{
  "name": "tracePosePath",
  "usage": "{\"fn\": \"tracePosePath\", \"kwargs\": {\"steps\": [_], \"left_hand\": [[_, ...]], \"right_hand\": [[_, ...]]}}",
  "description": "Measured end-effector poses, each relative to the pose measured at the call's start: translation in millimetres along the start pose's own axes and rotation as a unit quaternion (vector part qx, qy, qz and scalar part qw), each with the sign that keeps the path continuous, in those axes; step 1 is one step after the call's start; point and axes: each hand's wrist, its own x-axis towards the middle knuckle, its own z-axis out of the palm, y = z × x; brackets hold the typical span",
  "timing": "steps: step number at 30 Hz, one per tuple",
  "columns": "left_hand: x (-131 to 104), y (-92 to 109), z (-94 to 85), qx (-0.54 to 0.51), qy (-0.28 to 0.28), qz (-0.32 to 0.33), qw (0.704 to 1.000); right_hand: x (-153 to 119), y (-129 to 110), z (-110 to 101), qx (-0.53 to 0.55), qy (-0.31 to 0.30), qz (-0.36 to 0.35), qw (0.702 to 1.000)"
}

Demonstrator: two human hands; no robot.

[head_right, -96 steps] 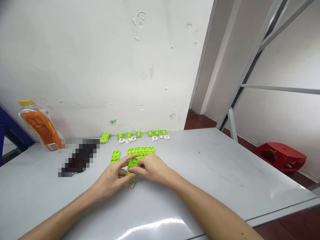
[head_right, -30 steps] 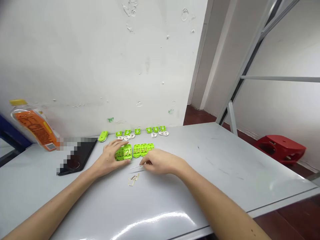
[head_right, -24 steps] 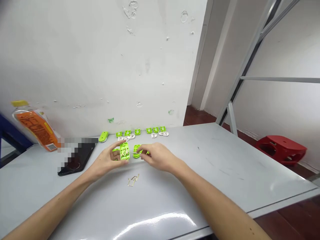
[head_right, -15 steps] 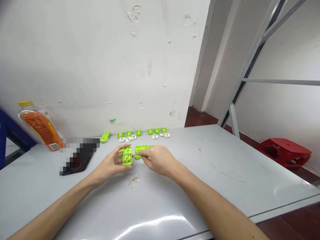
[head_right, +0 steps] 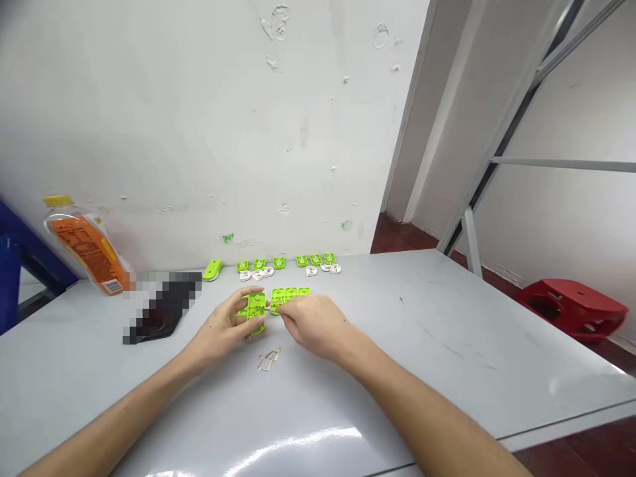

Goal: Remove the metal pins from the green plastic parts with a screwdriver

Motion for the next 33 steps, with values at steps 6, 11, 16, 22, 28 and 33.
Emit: {"fn": "tracePosePath", "kwargs": {"steps": [6, 11, 16, 22, 28, 33], "left_hand": [[-2, 3, -3.7, -0.008, -0.013, -0.007, 1.000], [-4, 6, -3.4, 0.023, -0.010, -0.007, 1.000], [-5, 7, -3.2, 0.028, 0.007, -0.006, 1.000], [-5, 11, -4.1, -0.012, -0.026, -0.023, 0.999], [-9, 9, 3.2, 0.013, -0.060, -0.035, 0.998], [-11, 7, 11.5, 0.038, -0.053, -0.007, 0.998]], "right_hand": [[1, 15, -1, 0.144, -0.008, 0.034, 0.989], [1, 19, 1, 0.194, -0.028, 0.058, 0.979], [3, 18, 2, 0.222, -0.019, 0.070, 0.972], [3, 23, 5, 0.272, -0.089, 0.059, 0.956], [3, 16, 10, 0.209, -0.076, 0.025, 0.975], [5, 5, 15, 0.122, -0.049, 0.049, 0.990]]}}
